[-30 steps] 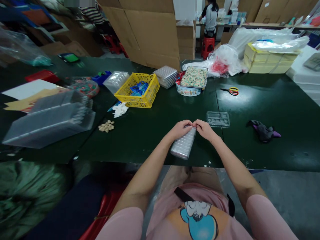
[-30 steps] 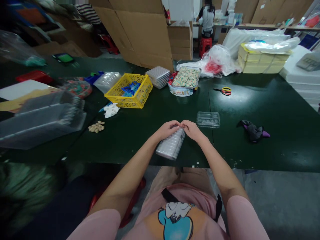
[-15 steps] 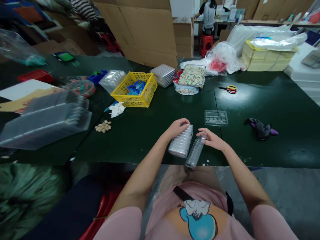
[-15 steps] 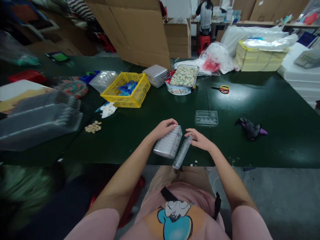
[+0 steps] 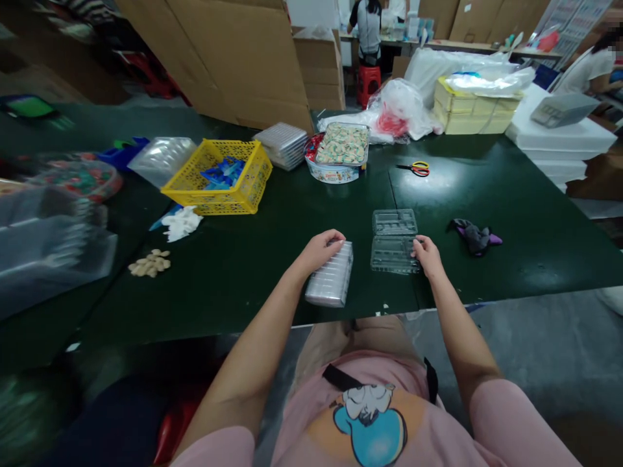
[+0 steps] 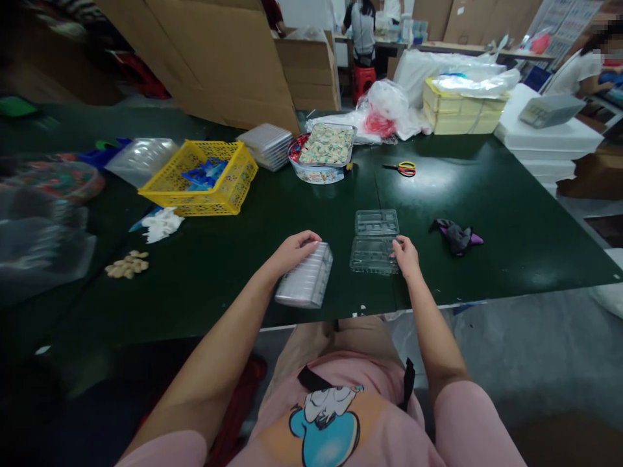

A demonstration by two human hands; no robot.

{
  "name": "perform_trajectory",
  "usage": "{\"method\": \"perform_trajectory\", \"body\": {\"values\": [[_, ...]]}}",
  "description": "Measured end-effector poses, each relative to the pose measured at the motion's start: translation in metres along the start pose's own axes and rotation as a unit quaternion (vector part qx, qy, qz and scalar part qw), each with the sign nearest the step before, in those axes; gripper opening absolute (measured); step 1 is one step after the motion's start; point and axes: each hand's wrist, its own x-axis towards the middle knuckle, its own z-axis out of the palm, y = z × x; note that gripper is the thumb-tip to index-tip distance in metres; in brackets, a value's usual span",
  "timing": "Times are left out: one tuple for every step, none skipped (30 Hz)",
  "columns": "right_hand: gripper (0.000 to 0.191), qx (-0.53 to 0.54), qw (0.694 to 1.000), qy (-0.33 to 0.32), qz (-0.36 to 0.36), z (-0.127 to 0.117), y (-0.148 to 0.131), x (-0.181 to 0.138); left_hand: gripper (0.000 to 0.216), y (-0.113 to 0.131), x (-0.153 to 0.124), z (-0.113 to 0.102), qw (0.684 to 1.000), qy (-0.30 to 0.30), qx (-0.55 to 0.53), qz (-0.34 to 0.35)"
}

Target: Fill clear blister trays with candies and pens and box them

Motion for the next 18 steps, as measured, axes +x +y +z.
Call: {"method": "perform_trajectory", "body": {"values": [[0.050,-0.018,1.000,0.008,-0.008,0.002,0.001,0.001,0.025,0.001,0.000,0.000,1.000,0.001,0.001,-0.001],[0.049,-0.037,0.999,0.017,-0.016,0.003,0.002,0.001,0.025,0.002,0.000,0.000,1.000,0.002,0.002,-0.002],[0.048,-0.056,0.998,0.027,-0.025,0.003,0.002,0.001,0.025,0.002,-0.001,0.000,1.000,0.002,0.002,-0.003],[0.048,-0.074,0.996,0.040,-0.036,0.004,0.002,0.001,0.025,0.003,-0.001,0.000,1.000,0.002,0.002,-0.003],[0.047,-0.093,0.993,0.053,-0.051,0.003,0.001,-0.001,0.025,0.003,-0.001,0.000,1.000,0.002,0.002,-0.004],[0.047,-0.114,0.989,0.067,-0.072,0.003,0.000,-0.003,0.025,0.004,-0.002,0.000,1.000,0.002,0.003,-0.004],[0.046,-0.137,0.982,0.079,-0.099,0.003,-0.003,-0.006,0.025,0.004,-0.002,0.000,1.000,0.002,0.003,-0.003],[0.046,-0.162,0.975,0.088,-0.128,0.004,-0.006,-0.010,0.025,0.004,-0.002,0.000,1.000,0.003,0.003,-0.002],[0.046,-0.188,0.965,0.089,-0.158,0.005,-0.009,-0.016,0.025,0.004,-0.002,0.000,1.000,0.004,0.003,-0.001],[0.046,-0.214,0.956,0.081,-0.186,0.006,-0.013,-0.022,0.025,0.004,-0.002,0.000,1.000,0.004,0.003,0.000],[0.047,-0.239,0.946,0.065,-0.210,0.008,-0.016,-0.029,0.025,0.004,-0.002,0.000,1.000,0.004,0.003,0.001],[0.049,-0.263,0.936,0.043,-0.230,0.011,-0.019,-0.036,0.025,0.003,-0.002,0.000,1.000,0.004,0.003,0.000],[0.052,-0.284,0.926,0.018,-0.247,0.013,-0.021,-0.043,0.025,0.003,-0.002,0.001,1.000,0.004,0.002,0.000],[0.055,-0.299,0.918,-0.006,-0.261,0.015,-0.023,-0.048,0.025,0.003,-0.002,0.001,1.000,0.004,0.002,-0.001],[0.057,-0.307,0.912,-0.020,-0.271,0.017,-0.024,-0.052,0.025,0.002,-0.002,0.001,1.000,0.005,0.001,-0.002],[0.057,-0.307,0.910,-0.023,-0.276,0.017,-0.024,-0.054,0.025,0.002,-0.002,0.001,1.000,0.006,0.000,-0.002],[0.053,-0.300,0.913,-0.014,-0.278,0.017,-0.024,-0.054,0.025,0.001,-0.002,0.001,1.000,0.006,0.000,-0.002],[0.046,-0.291,0.917,0.003,-0.275,0.015,-0.024,-0.052,0.025,0.001,-0.001,0.001,1.000,0.007,-0.001,-0.001]]}}
